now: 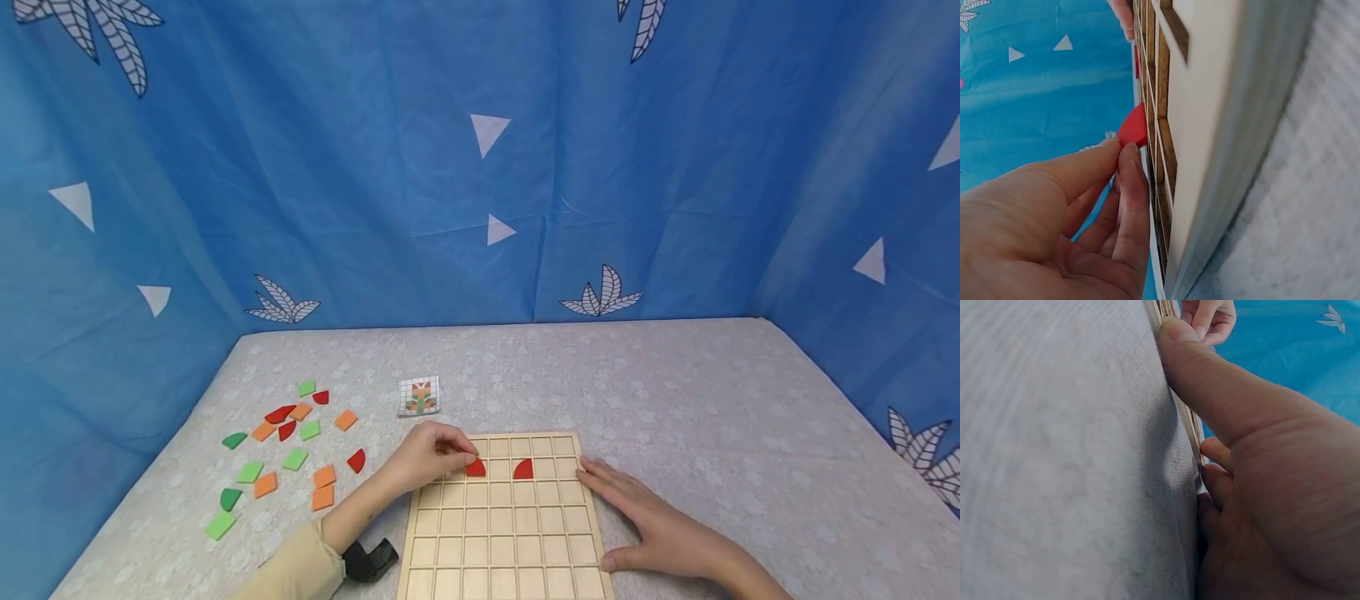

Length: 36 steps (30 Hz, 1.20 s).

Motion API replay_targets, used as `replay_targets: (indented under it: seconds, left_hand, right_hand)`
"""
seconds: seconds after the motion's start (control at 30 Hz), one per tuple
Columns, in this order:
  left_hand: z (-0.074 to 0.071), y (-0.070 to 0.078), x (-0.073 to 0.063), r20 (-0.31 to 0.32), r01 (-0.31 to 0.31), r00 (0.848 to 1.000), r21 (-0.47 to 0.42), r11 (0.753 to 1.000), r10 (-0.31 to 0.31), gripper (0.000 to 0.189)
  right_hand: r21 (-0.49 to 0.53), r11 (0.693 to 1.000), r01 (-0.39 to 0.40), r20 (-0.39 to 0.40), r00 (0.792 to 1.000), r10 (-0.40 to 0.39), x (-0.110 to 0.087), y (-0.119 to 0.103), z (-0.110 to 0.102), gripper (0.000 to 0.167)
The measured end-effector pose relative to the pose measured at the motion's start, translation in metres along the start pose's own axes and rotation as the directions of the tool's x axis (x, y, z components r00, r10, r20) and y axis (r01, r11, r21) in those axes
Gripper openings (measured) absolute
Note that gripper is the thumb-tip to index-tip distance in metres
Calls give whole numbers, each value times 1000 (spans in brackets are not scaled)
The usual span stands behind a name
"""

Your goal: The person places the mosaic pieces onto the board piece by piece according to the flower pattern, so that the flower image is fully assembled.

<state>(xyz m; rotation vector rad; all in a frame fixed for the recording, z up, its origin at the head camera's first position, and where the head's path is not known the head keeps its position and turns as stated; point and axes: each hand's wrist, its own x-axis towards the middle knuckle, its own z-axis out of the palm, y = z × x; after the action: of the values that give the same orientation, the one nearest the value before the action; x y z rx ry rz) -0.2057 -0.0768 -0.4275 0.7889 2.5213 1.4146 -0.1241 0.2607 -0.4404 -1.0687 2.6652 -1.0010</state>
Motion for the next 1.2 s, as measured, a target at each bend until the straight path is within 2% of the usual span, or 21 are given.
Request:
replay_targets:
  seconds: [0.37, 0.53, 0.67, 0.87, 1.2]
  left_hand:
    - [0, 2, 0, 40, -48, 998, 31, 998, 46, 4]
    - [1, 2, -1, 30, -106, 994, 92, 990, 103, 3]
    - [2, 2, -2, 52, -137, 990, 123, 983, 131, 5]
    - [1, 4, -3, 94, -138, 987, 125, 982, 127, 7]
    - [0, 0, -4, 84, -132, 989, 101, 986, 124, 8]
  right_hand:
    - [11, 999, 30, -9, 1000, -30, -1, 1, 1, 86]
    - [9, 998, 57, -19, 998, -56, -2, 1, 0, 87]
    - [7, 998, 59, -20, 998, -59, -2, 2, 0, 87]
    - [-1, 998, 64, -19, 998, -64, -1, 2, 0, 88]
    - [0, 999, 41, -16, 999, -41, 0, 2, 1, 87]
